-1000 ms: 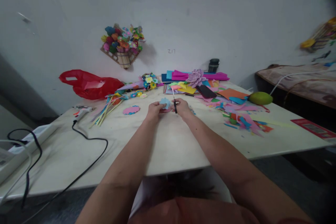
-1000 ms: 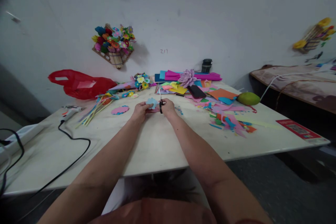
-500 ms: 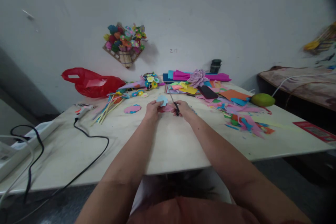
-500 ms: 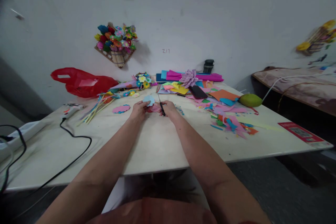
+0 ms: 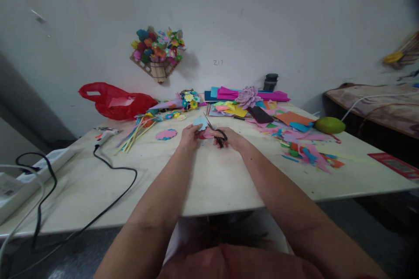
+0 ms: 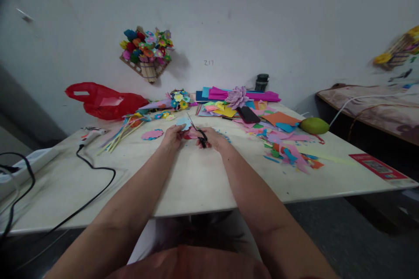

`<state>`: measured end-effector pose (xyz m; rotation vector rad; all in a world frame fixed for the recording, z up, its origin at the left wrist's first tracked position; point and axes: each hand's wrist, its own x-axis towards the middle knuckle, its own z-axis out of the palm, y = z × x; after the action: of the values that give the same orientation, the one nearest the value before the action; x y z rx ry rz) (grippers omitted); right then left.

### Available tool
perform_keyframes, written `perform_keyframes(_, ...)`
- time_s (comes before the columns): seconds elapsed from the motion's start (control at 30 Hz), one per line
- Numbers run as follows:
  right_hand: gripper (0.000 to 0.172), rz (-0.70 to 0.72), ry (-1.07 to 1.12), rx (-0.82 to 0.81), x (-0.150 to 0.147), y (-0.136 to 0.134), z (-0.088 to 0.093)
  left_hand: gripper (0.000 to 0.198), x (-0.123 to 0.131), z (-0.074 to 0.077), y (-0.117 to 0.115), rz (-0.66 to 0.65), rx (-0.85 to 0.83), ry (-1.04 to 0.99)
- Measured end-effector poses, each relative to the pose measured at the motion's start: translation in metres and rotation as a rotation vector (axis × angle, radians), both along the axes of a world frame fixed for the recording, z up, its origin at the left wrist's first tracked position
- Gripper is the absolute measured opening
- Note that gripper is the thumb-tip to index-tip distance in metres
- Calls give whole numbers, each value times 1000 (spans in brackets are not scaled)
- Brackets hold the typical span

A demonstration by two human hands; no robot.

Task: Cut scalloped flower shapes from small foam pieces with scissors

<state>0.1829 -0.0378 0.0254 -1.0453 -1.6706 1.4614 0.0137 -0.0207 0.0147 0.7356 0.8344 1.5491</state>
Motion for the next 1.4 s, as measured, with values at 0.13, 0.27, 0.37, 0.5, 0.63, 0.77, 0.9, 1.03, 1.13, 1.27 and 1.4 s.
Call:
perform_keyframes(0.13, 31, 22, -8, 18, 0, -1, 1, 14, -1, 0, 0, -12, -2, -14)
perform_keyframes(0.27, 30, 28, -37, 30, 1, 2, -3, 15, -1, 0, 0, -18, -17, -25)
perform_keyframes(0.37, 30, 31, -39, 37, 2, 4, -5, 14, -1, 1, 0, -32, -24, -31)
perform_keyframes(0.5, 31, 33, -41, 48, 2, 6, -6, 11, -2, 0, 0, -35, -22, -38)
perform_keyframes(0.63, 30, 27, -37, 51, 2, 6, -7, 10, -2, -1, 1, -42, -21, -42)
perform_keyframes(0.77, 29, 13, -40, 42, 1, 5, -6, 11, -2, 0, 1, -33, -28, -37)
perform_keyframes(0.9, 28, 5, -30, 35, 1, 5, -6, 11, -1, 0, 0, -35, -24, -39)
perform_keyframes(1.03, 28, 1, -30, 39, 1, 5, -7, 10, -2, 0, -1, -39, -25, -33)
perform_keyframes(1.13, 28, -10, -36, 36, 0, 6, -8, 11, -2, 0, 0, -40, -25, -27)
perform_keyframes(1.27, 29, -12, -39, 35, 0, 7, -9, 11, -2, -2, 1, -43, -17, -33)
perform_keyframes(1.4, 29, -14, -37, 36, 0, 7, -10, 11, -2, -2, 1, -42, -14, -30)
